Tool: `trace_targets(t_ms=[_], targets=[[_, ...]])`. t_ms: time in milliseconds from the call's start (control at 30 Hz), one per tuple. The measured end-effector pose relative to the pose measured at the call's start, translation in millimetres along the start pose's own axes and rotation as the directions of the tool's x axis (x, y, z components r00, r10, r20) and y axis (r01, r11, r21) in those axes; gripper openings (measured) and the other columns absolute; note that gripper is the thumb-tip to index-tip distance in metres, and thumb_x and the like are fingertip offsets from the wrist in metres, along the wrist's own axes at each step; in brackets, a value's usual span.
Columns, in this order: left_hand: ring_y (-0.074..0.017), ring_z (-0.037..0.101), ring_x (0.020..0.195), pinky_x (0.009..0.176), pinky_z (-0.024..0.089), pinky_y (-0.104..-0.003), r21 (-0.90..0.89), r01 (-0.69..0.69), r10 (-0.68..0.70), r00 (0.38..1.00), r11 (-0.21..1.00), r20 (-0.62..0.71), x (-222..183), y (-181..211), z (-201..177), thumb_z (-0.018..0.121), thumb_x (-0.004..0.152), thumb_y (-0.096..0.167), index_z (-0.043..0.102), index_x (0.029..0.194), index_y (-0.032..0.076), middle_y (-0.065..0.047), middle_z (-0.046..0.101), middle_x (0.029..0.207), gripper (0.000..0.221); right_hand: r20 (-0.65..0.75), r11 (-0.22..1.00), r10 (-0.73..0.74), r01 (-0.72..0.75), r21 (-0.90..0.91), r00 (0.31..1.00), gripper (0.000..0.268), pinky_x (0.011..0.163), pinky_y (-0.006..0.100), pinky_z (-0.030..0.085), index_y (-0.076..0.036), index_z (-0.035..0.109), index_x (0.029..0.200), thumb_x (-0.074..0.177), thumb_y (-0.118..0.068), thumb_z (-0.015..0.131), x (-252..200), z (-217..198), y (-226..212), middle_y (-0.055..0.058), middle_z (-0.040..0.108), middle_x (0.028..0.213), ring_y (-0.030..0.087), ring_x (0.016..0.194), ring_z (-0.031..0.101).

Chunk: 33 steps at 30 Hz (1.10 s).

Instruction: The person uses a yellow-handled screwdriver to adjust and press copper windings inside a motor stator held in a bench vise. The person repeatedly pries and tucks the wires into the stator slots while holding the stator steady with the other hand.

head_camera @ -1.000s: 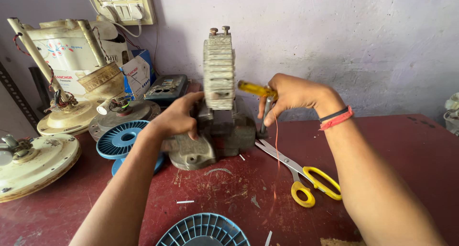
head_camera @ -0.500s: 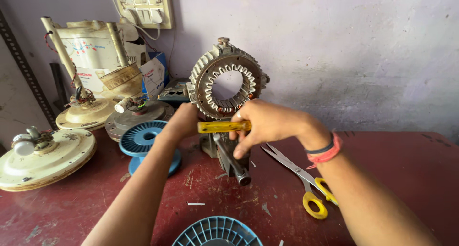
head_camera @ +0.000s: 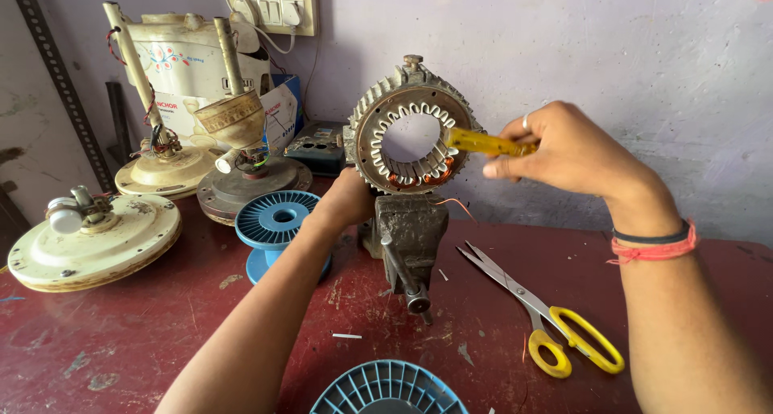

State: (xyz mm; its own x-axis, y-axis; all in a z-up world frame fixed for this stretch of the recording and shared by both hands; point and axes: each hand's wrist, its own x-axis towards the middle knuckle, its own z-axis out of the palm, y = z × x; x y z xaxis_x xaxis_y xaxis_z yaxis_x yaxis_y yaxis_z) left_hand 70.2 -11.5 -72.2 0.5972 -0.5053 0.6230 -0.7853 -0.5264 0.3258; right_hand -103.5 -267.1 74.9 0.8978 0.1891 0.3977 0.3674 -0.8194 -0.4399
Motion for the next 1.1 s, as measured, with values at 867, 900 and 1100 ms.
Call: trace_targets(t_ms=[867, 900, 1100], targets=[[-0.0306, 0.057, 0.131, 0.113, 0.041, -0.046, -0.679, 0.396, -0.122, 0.902, 0.618, 0.415, -16, 27, -84, 0.086, 0.061, 0.007, 0.047, 0.144, 0.008, -0.016, 0.063, 0.14, 0.092, 0.047, 0.993, 0.031, -0.036, 0.108, 0.998, 0.037, 0.049, 0.029, 0.034, -0.002, 0.077, 0.063, 0.078, -0.036, 0.082, -14, 17, -62, 0.003, 0.063, 0.054, 0.011, 0.051, 0.047], [-0.0314, 0.055, 0.134, 0.115, 0.039, -0.047, -0.823, 0.359, -0.096, 0.93, 0.44, 0.354, -20, 31, -83, 0.085, 0.06, 0.006, 0.043, 0.147, 0.009, -0.017, 0.061, 0.144, 0.096, -0.039, 0.986, -0.015, 0.021, 0.163, 0.999, 0.037, 0.049, 0.029, 0.034, -0.002, 0.077, 0.066, 0.08, -0.036, 0.081, -14, 16, -60, 0.004, 0.062, 0.056, 0.011, 0.051, 0.047], [-0.034, 0.062, 0.124, 0.11, 0.049, -0.048, -0.983, 0.123, -0.189, 0.977, 0.138, 0.096, -14, 54, -43, 0.088, 0.061, 0.01, 0.05, 0.142, -0.003, -0.021, 0.061, 0.138, 0.09, -0.331, 0.761, -0.251, 0.397, 0.513, 0.91, 0.033, 0.061, 0.026, 0.051, -0.001, 0.074, 0.09, 0.102, -0.031, 0.068, -8, 23, -47, 0.006, 0.071, 0.077, 0.011, 0.067, 0.066]])
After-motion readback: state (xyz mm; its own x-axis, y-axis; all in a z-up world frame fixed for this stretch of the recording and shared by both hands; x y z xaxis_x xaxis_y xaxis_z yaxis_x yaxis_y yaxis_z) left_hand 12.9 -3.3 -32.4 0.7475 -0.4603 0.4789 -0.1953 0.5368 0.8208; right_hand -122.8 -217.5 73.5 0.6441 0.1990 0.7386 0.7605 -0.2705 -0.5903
